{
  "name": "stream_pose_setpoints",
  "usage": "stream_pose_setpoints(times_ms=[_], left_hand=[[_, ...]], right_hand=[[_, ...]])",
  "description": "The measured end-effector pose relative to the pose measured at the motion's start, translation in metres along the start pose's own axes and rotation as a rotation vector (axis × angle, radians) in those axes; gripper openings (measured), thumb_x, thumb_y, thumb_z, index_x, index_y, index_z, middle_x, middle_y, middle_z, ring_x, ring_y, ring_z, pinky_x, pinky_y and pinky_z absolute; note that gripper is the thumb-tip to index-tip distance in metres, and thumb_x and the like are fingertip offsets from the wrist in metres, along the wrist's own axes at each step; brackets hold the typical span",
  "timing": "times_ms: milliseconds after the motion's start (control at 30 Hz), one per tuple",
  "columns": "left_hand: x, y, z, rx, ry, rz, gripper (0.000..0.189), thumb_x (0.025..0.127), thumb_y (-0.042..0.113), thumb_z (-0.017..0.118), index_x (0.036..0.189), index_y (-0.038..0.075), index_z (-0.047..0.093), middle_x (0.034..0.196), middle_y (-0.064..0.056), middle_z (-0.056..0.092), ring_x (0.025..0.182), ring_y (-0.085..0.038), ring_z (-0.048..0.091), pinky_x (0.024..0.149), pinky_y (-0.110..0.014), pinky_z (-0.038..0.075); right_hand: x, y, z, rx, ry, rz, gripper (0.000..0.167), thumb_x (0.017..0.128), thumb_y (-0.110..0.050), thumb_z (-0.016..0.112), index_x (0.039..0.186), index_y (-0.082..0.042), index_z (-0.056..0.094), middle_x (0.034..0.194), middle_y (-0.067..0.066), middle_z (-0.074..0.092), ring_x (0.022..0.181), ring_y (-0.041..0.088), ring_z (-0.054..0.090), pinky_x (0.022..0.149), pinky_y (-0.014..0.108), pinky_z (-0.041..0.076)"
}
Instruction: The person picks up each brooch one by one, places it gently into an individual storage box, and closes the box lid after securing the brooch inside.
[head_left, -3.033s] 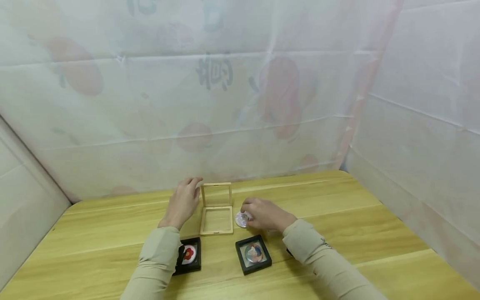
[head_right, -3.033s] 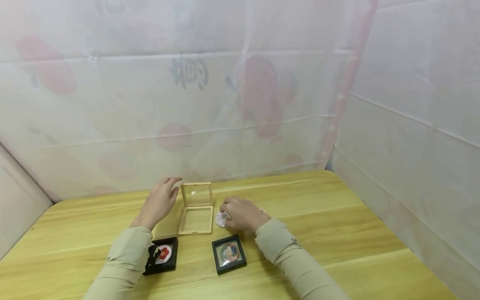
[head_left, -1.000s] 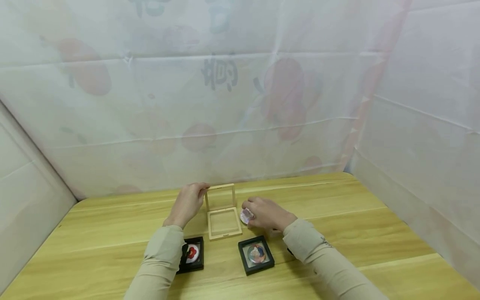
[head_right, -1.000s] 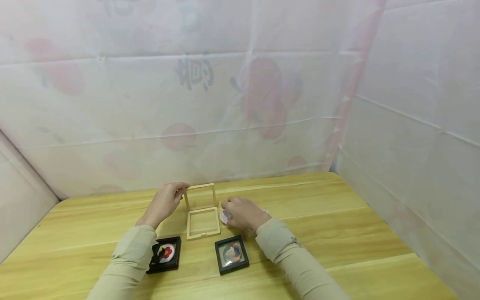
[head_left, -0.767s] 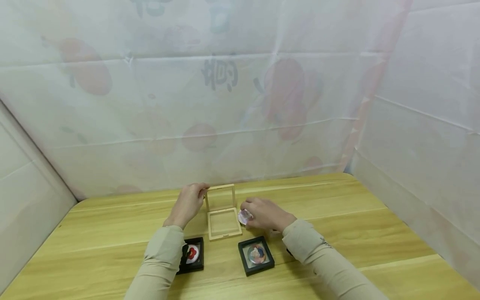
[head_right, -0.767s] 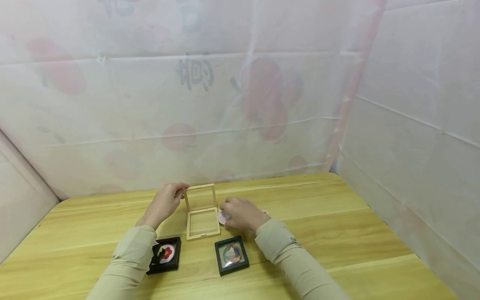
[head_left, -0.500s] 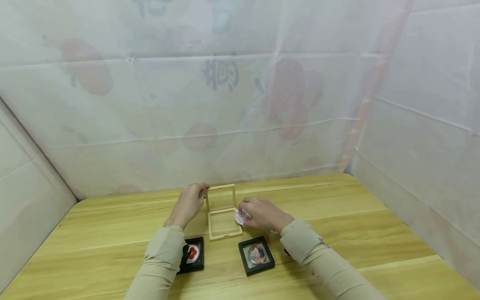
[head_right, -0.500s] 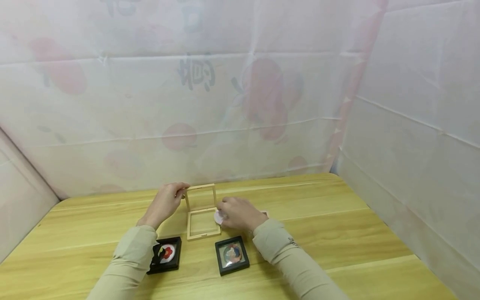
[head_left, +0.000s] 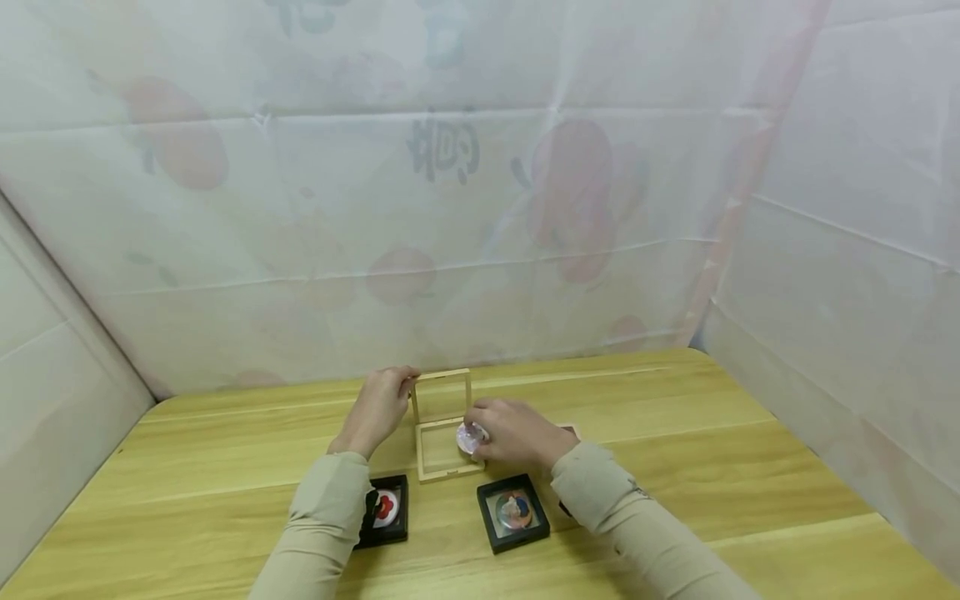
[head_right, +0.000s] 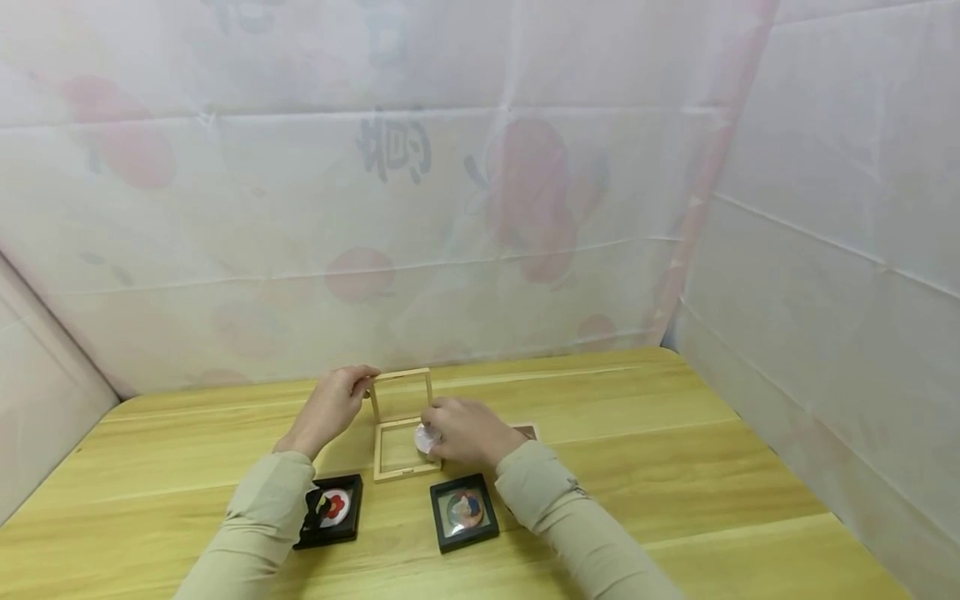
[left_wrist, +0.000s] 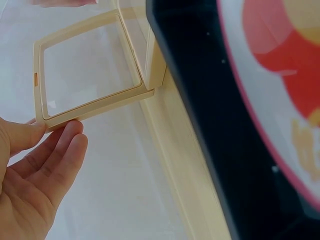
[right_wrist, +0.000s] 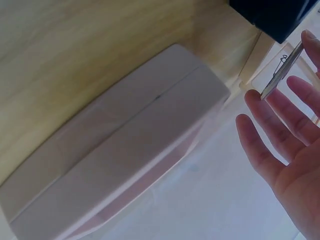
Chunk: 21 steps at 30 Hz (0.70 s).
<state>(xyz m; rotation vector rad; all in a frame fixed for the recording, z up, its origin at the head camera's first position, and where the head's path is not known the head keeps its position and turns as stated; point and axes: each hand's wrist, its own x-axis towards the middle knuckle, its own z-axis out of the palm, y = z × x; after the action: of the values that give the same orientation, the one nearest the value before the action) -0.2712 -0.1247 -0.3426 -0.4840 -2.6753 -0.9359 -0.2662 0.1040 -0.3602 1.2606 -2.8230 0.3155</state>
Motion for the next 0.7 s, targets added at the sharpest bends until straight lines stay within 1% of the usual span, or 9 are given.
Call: stream_pose_setpoints(times_ms=[67,200,433,600,700], left_hand=[[0.0,0.0,0.0,0.004,-0.001,0.0,0.022,0.101,-0.004,0.057,0.118,-0.009,0.069,0.113,-0.024,0.071,0.101,-0.036,0.07,0.086,-0.044,0.057],[0.0,0.001,-0.001,0.019,-0.001,0.0,0.022,0.101,-0.003,0.057,0.118,-0.009,0.069,0.113,-0.024,0.071,0.102,-0.037,0.069,0.087,-0.045,0.057],[0.001,0.001,-0.002,0.023,-0.007,-0.007,0.021,0.101,-0.005,0.057,0.117,-0.009,0.069,0.113,-0.024,0.071,0.103,-0.037,0.069,0.088,-0.045,0.057],[0.001,0.001,-0.002,0.028,-0.009,-0.012,0.021,0.101,-0.004,0.057,0.117,-0.008,0.07,0.112,-0.023,0.071,0.101,-0.036,0.07,0.085,-0.044,0.058],[0.002,0.001,-0.002,0.025,-0.01,-0.013,0.021,0.101,-0.004,0.056,0.116,-0.008,0.07,0.111,-0.023,0.071,0.101,-0.036,0.07,0.085,-0.044,0.058]], right_hand=[[0.001,-0.001,-0.001,0.002,-0.002,-0.002,0.027,0.088,-0.021,0.079,0.111,-0.009,0.07,0.104,0.003,0.066,0.086,0.013,0.062,0.076,0.028,0.054],[0.001,-0.005,-0.001,-0.003,-0.012,0.006,0.029,0.089,-0.023,0.079,0.113,-0.009,0.07,0.107,0.003,0.065,0.088,0.014,0.062,0.078,0.028,0.054],[0.01,-0.014,0.001,0.003,-0.056,0.021,0.032,0.089,-0.028,0.08,0.114,-0.01,0.069,0.109,0.003,0.065,0.09,0.013,0.062,0.079,0.027,0.053],[0.014,-0.018,0.003,-0.004,-0.058,0.024,0.034,0.089,-0.027,0.08,0.117,-0.009,0.069,0.112,0.004,0.065,0.092,0.013,0.062,0.08,0.026,0.053],[0.016,-0.019,0.003,-0.006,-0.058,0.022,0.034,0.089,-0.026,0.08,0.117,-0.01,0.07,0.112,0.004,0.066,0.09,0.013,0.061,0.077,0.025,0.053]])
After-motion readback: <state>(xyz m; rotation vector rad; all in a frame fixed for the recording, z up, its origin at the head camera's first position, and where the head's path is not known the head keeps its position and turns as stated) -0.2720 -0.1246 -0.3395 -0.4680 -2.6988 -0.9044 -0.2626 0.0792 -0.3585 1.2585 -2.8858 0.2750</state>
